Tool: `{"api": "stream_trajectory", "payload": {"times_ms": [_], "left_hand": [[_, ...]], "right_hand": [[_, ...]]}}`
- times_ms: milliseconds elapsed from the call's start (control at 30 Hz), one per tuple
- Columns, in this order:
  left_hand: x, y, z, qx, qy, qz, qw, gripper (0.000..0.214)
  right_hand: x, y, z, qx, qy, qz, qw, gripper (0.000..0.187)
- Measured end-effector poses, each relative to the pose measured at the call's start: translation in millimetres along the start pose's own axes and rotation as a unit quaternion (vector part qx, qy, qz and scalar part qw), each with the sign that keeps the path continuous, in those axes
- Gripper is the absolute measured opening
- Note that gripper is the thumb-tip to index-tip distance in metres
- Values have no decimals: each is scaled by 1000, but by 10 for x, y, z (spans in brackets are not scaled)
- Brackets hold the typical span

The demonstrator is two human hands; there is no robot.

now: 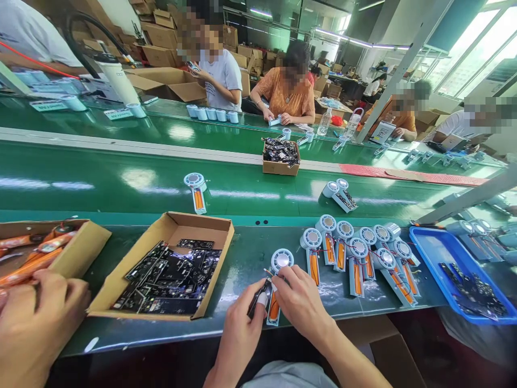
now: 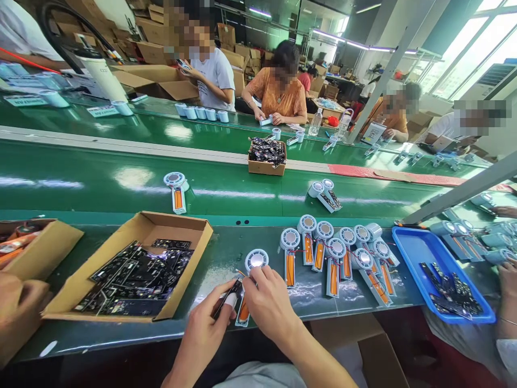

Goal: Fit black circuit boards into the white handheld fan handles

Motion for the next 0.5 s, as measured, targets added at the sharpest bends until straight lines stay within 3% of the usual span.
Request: {"api": "stream_trajectory", "payload": {"times_ms": [133,267,333,500], "left_hand": [[-180,5,-61,-47,-97,92,990,34],[-238,13,-102,-72,-121,122,983,34],[-208,38,-69,-52,-112,97,988,34],[-24,87,87,58,-37,-50,996,33]], "right_hand": [[35,-35,4,7,-29,-24,999,17],[42,-37,37,31,-17,-17,999,18],[5,-33,49,47,0,24,999,15],[-163,-16,43,54,12,151,987,16]]}}
Point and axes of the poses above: each hand's wrist, its own z-axis towards the middle knuckle, its own y-axis out of the back of the hand, x = y × z, the point moved 8 cm from there along z, towards the middle knuckle, and after that the axes turned 14 degrees about x, right-handed, at the moved point
